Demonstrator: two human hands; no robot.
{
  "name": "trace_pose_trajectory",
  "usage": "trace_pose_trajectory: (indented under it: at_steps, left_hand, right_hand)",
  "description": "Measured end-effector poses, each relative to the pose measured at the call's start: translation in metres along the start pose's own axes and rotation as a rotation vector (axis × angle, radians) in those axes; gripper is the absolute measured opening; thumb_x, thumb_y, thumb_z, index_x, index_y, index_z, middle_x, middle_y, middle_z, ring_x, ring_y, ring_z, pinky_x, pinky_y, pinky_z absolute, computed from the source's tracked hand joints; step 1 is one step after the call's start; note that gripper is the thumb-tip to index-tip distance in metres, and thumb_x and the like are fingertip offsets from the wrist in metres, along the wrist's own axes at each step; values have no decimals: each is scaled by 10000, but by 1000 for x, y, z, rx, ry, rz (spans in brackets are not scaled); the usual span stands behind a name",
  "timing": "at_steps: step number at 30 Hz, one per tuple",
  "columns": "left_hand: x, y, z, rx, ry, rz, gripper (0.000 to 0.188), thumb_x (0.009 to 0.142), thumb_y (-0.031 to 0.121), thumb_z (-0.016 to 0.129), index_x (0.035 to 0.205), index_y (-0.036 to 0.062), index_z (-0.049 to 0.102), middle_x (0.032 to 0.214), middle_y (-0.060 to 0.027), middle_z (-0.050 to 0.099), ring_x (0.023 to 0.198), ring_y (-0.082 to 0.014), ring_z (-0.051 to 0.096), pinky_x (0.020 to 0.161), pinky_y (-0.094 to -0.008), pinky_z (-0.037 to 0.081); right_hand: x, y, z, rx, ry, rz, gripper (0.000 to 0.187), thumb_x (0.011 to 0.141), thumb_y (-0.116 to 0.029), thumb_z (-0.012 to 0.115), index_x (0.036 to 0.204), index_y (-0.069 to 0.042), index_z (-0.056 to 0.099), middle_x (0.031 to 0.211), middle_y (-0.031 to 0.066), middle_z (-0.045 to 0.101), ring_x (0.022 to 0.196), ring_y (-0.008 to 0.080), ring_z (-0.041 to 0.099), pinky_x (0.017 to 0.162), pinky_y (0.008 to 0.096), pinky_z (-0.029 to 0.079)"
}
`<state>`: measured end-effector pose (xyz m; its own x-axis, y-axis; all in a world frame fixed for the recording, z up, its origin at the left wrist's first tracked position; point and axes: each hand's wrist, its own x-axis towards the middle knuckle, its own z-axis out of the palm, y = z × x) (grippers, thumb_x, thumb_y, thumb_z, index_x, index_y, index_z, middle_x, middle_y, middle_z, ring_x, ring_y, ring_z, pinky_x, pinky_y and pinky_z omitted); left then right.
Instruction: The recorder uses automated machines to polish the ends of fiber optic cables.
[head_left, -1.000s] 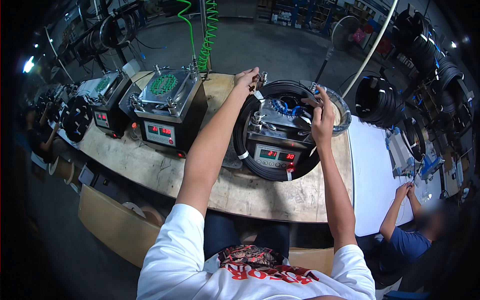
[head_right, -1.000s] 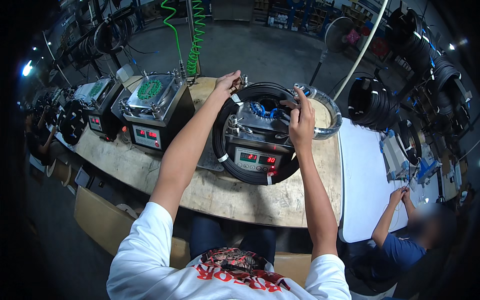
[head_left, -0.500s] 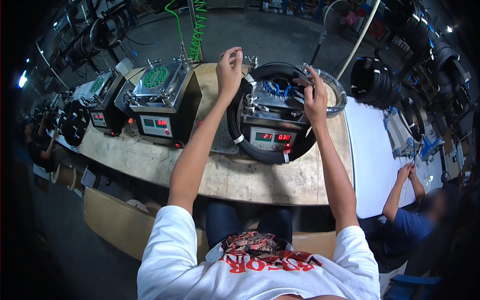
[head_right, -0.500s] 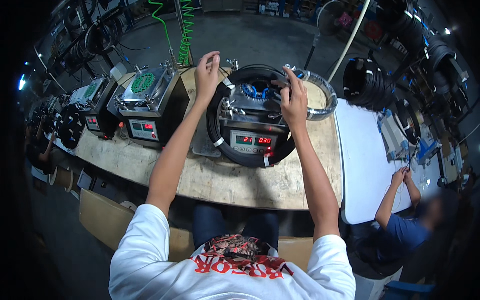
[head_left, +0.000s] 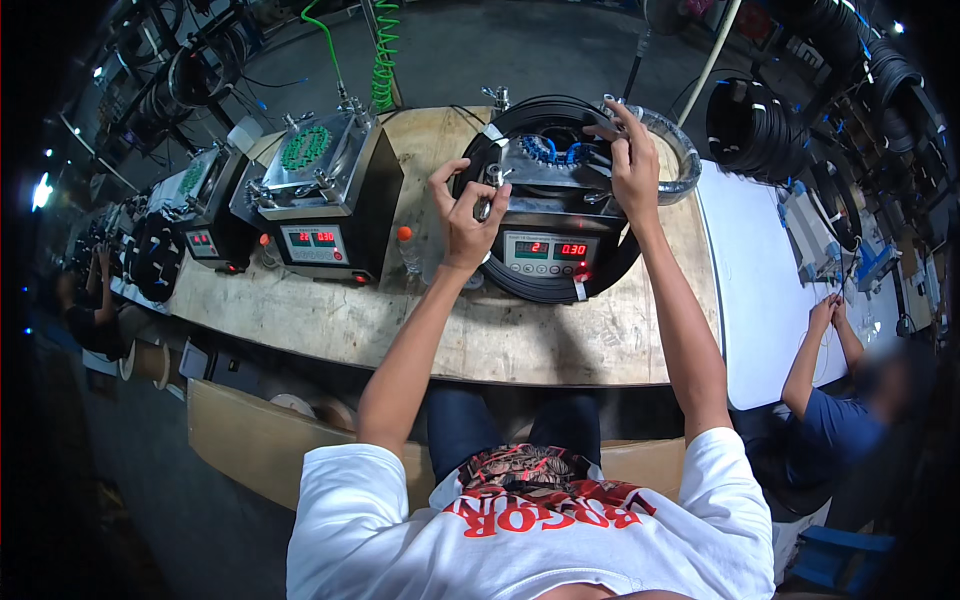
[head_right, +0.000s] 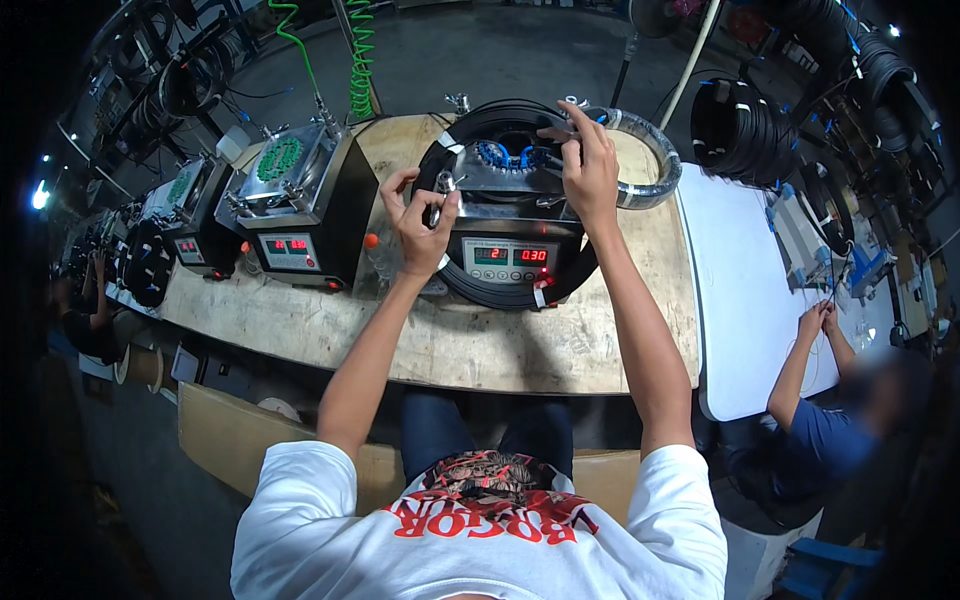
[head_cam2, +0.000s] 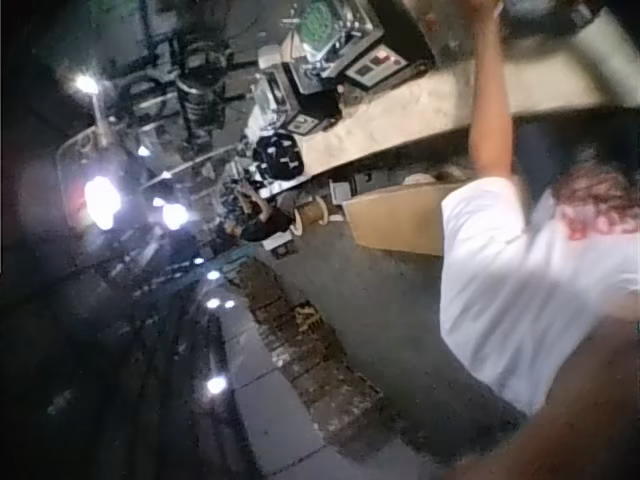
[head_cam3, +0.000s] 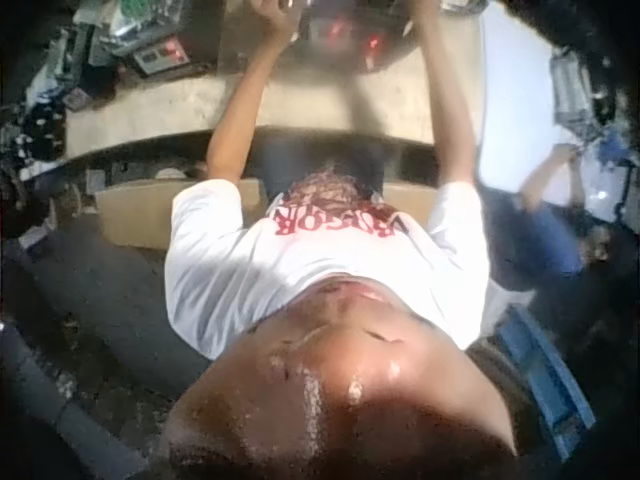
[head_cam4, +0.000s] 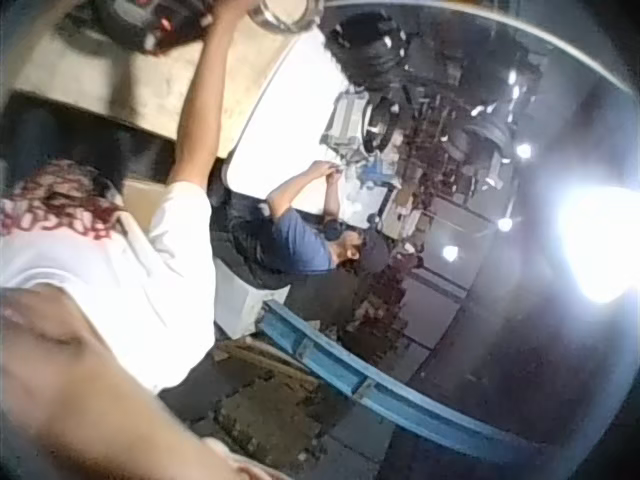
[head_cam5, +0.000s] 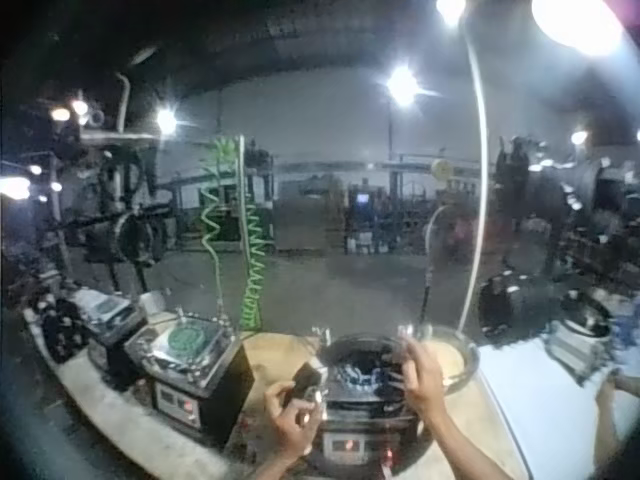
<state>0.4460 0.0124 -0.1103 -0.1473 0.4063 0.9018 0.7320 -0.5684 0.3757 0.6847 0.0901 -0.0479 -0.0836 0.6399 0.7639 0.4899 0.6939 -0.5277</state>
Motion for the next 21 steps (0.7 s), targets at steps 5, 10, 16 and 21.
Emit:
trace_pose_trajectory:
  at_steps: [5,10,16,21]
  left_hand:
    - [-4,5,-3,45,205,-280,288,872,196,777,1020,29,594,922,-98,543,832,-222,547,768,-366,436]
    - [-11,-9,-1,259,76,-75,290,909,179,720,1080,6,562,820,-84,542,782,-229,528,734,-357,430]
    - [-14,-2,2,-195,18,-570,252,919,99,640,1113,1,512,901,-110,547,794,-220,505,709,-354,432]
    - [-9,-6,6,-77,169,-53,221,935,106,612,1102,3,511,840,-108,562,765,-252,545,711,-392,443]
  right_hand:
    - [1,-5,-1,18,1,66,430,880,-74,451,1267,-53,636,990,48,765,988,242,604,915,358,470]
    - [1,-8,-2,11,-15,33,430,915,-54,434,1305,-38,613,998,97,762,865,178,605,841,312,465]
    - [2,-4,-1,-9,29,7,403,876,-78,469,1229,-56,663,998,50,759,951,253,626,867,355,486]
    - [1,-5,-1,-2,27,15,395,876,-76,468,1217,-52,667,1005,60,755,967,263,633,876,368,492]
